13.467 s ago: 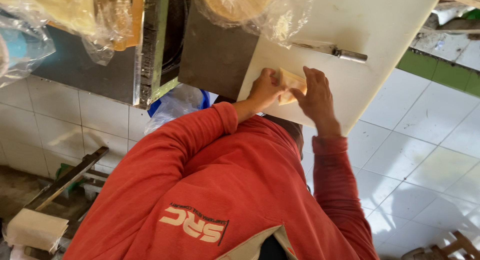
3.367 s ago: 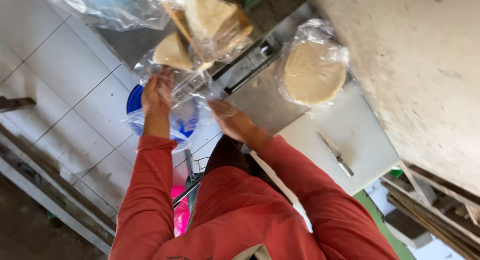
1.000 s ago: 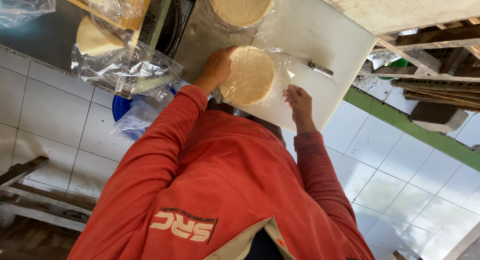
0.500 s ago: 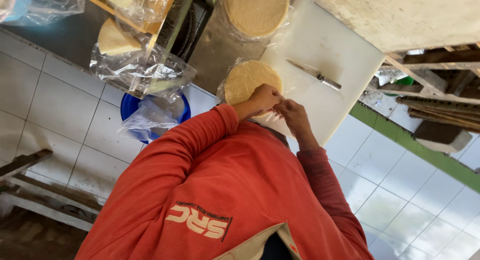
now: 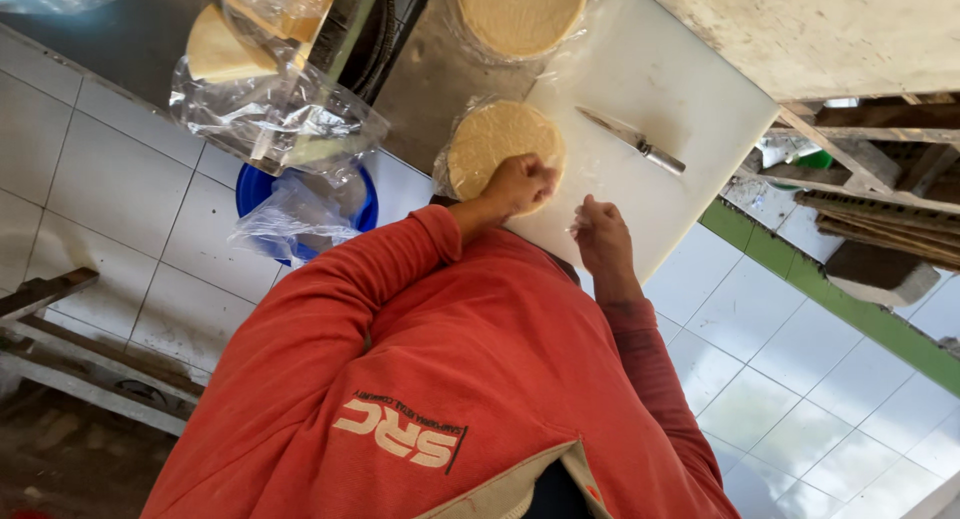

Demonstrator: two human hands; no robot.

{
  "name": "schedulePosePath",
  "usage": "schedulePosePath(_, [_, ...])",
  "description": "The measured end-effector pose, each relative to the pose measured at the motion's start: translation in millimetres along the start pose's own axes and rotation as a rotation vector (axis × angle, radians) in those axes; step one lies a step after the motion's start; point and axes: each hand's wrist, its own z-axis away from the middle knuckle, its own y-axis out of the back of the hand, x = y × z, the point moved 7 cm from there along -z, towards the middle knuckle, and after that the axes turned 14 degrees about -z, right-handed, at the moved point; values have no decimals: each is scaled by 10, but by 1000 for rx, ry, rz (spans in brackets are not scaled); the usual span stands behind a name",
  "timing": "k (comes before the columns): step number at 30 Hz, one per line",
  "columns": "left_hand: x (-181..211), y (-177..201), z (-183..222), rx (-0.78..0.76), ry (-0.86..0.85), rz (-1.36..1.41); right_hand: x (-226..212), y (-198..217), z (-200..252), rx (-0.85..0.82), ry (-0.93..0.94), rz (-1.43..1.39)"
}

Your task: The person separates thin circular dough wrappers from a stack by hand. They peel individual sheets and place them into plastic bags or onto a second stack on a white cutting board.

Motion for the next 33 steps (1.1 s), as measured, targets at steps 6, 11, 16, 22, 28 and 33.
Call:
schedulePosePath(6, [476, 104, 271, 169, -402, -489, -732, -316, 567, 2, 818, 801])
schedulePosePath(11, [898, -157, 652, 127, -592, -484, -427, -742, 312, -527, 534, 1072])
schedulePosePath(16, [1196, -326, 967, 215, -855, -711, -99, -956, -251, -684, 344, 682])
schedulePosePath(22, [1196, -484, 1027, 35, -807, -560, -305, -1307, 142, -607, 1060, 1512])
schedulePosePath(28, [1362, -534, 1071, 11, -893, -596, -402, -1488, 171, -486, 944, 1790])
schedulePosePath(33, [1577, -574, 1247, -61, -1005, -638, -435, -1479, 184, -296, 1334, 1958])
